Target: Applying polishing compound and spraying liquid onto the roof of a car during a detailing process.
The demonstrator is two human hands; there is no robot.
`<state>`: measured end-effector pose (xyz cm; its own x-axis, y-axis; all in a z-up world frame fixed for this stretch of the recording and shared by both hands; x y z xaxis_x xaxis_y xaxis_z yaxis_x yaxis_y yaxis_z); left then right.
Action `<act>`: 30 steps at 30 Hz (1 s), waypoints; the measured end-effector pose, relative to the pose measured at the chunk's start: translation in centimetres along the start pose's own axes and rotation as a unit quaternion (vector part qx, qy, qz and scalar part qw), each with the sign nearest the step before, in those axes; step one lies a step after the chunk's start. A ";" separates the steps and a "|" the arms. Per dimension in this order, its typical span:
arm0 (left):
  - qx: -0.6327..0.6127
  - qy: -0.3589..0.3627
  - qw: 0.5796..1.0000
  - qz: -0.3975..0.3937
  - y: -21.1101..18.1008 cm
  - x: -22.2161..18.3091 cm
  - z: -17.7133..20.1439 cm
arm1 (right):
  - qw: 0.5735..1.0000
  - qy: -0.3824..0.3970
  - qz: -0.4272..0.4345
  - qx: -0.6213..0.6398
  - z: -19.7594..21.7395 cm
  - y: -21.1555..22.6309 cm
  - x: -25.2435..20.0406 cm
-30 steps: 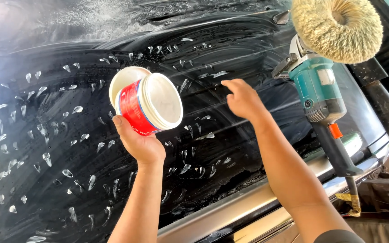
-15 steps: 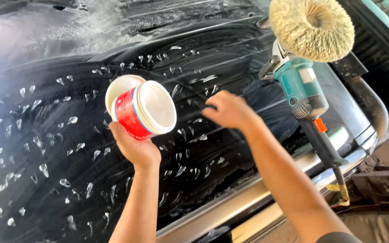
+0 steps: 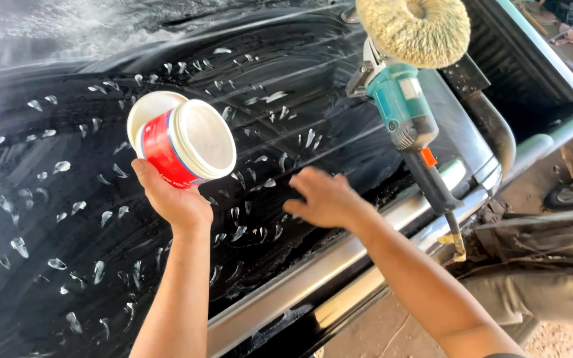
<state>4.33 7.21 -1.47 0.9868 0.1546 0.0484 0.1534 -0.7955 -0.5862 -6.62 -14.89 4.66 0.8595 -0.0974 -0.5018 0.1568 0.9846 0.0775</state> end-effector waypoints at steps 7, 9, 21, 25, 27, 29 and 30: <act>0.018 0.013 1.000 0.010 0.7 -0.6 0.1 | 0.997 0.044 -0.069 -0.010 -2.4 -3.3 -1.3; 0.041 0.029 0.999 0.020 1.0 -0.2 -0.1 | 0.993 0.004 -0.111 -0.042 -4.2 -4.1 -0.8; -0.012 0.089 0.975 0.203 4.2 -0.8 1.9 | 0.897 -0.345 0.261 0.089 4.6 5.0 -6.6; 0.039 0.119 0.975 0.181 3.2 -1.6 0.3 | 0.917 -0.329 0.226 0.023 4.0 5.5 -4.3; 0.099 0.199 0.965 0.138 1.6 -2.3 -1.3 | 0.946 -0.249 0.201 0.047 3.6 5.6 -3.8; 0.108 0.207 0.962 0.140 1.3 -2.5 -1.5 | 0.947 -0.219 0.215 0.091 3.2 5.6 -3.5; 0.117 0.217 0.959 0.143 1.2 -2.6 -1.5 | 0.945 -0.190 0.228 0.137 2.9 5.7 -3.4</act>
<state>1.98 4.95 -1.09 0.9234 -0.3488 0.1603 -0.0928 -0.6080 -0.7885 -7.24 -9.42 9.30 0.9725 0.2320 -0.0206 -0.1972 0.8673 0.4570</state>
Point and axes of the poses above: each hand's wrist, its own x-axis towards the middle knuckle, its own z-axis out of the back of the hand, y = z × x, the point moved 1 cm from there along x, towards the middle knuckle, and after that the axes turned 2 degrees about -y, right-handed, at the moved point
